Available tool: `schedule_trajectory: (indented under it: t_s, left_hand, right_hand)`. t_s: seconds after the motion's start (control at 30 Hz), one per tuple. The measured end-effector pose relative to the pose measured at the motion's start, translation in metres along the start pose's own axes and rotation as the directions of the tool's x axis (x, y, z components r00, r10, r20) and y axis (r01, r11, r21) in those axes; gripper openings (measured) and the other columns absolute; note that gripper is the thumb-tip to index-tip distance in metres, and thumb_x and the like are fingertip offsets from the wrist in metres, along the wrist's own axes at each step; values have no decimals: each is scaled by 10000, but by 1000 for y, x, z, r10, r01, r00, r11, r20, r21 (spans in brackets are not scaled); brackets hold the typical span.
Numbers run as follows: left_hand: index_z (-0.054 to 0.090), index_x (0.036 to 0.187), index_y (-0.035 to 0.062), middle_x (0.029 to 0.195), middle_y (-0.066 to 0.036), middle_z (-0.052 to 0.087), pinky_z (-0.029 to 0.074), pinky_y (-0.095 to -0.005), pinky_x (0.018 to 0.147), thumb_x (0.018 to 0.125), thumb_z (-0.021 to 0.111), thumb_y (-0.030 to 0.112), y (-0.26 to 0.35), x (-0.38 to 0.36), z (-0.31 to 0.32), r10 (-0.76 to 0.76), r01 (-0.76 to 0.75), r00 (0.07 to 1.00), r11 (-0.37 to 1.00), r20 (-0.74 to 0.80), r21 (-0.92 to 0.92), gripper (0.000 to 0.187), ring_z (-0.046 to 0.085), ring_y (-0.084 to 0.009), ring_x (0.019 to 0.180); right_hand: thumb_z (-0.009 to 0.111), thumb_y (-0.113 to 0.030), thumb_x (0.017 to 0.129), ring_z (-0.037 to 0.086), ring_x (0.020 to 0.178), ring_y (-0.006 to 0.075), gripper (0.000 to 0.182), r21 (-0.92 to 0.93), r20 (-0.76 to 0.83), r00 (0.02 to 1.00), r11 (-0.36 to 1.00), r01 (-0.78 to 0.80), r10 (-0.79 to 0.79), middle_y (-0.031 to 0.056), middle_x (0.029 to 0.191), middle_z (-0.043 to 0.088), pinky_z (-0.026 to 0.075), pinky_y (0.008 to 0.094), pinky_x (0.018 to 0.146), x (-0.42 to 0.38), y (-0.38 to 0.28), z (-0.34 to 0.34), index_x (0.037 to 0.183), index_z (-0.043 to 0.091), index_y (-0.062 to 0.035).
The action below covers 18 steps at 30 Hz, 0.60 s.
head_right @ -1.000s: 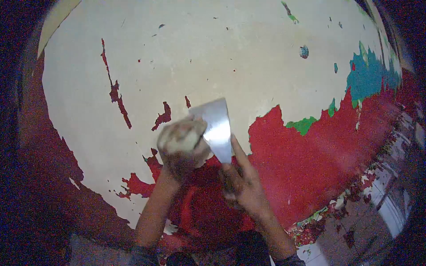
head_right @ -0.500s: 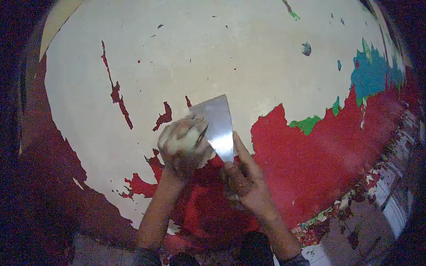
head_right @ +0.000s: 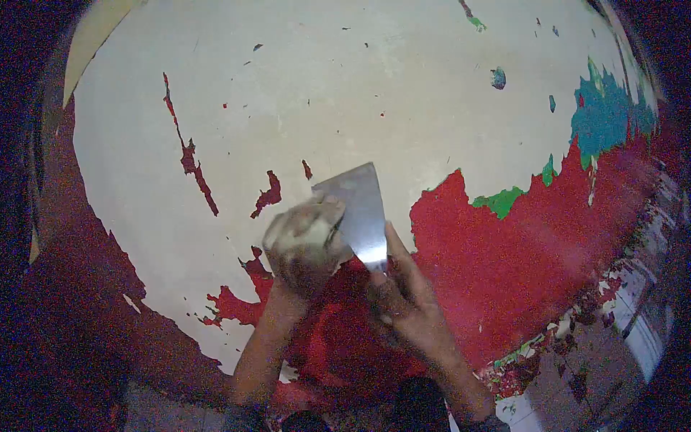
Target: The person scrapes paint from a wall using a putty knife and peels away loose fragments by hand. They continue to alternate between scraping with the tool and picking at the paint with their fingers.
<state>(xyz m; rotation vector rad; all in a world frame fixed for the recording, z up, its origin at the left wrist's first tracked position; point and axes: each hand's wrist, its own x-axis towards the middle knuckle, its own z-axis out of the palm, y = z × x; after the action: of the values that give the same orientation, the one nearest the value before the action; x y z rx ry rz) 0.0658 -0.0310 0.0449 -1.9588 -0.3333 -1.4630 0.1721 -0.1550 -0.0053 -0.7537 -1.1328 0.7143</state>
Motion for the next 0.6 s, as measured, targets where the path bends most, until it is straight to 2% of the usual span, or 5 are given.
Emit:
schedule_trajectory:
  t_s: [0.07, 0.13, 0.17, 0.27, 0.6]
  left_hand:
    - [672, 868, 95, 914, -63, 655, 502, -340, 690, 653, 649, 146, -7, 2, 3, 68, -67, 997, 998, -33, 13, 222, 641, -224, 858]
    - [670, 871, 91, 917, -64, 654, 501, -343, 696, 656, 647, 145, -14, 8, 4, 121, -119, 992, 992, -45, 37, 223, 641, -227, 866]
    - [669, 870, 89, 918, -62, 653, 499, -348, 700, 656, 646, 149, -12, 6, 4, 98, -98, 994, 995, -37, 17, 224, 640, -229, 870]
    - [666, 868, 83, 921, -56, 649, 494, -362, 710, 655, 644, 162, -5, 3, 1, 44, -45, 998, 999, -44, -27, 228, 636, -235, 882]
    - [666, 859, 80, 889, -51, 653, 498, -357, 687, 629, 647, 164, -5, 12, -3, 25, -26, 999, 1000, -43, -18, 245, 641, -231, 876]
  right_hand:
    - [438, -49, 922, 373, 470, 39, 576, -61, -35, 999, 998, -11, 9, -27, 643, 422, 311, 190, 396, 2, 6, 0, 1445, 214, -134]
    - [439, -51, 924, 379, 470, 37, 570, 28, -3, 1000, 999, 26, -26, -28, 645, 434, 315, 191, 394, 3, 6, 0, 1443, 219, -135]
    - [440, -52, 925, 381, 470, 35, 568, 74, 10, 999, 996, 42, -43, -28, 647, 439, 317, 191, 393, 4, 5, 0, 1442, 222, -135]
    - [454, -71, 927, 394, 471, 35, 562, -46, 17, 996, 995, 92, -92, -17, 690, 483, 332, 195, 392, 4, 14, -6, 1439, 234, -142]
    - [458, -83, 935, 389, 483, 44, 559, 6, 0, 999, 999, 47, -47, -13, 721, 501, 344, 207, 407, 3, 2, 2, 1441, 235, -167]
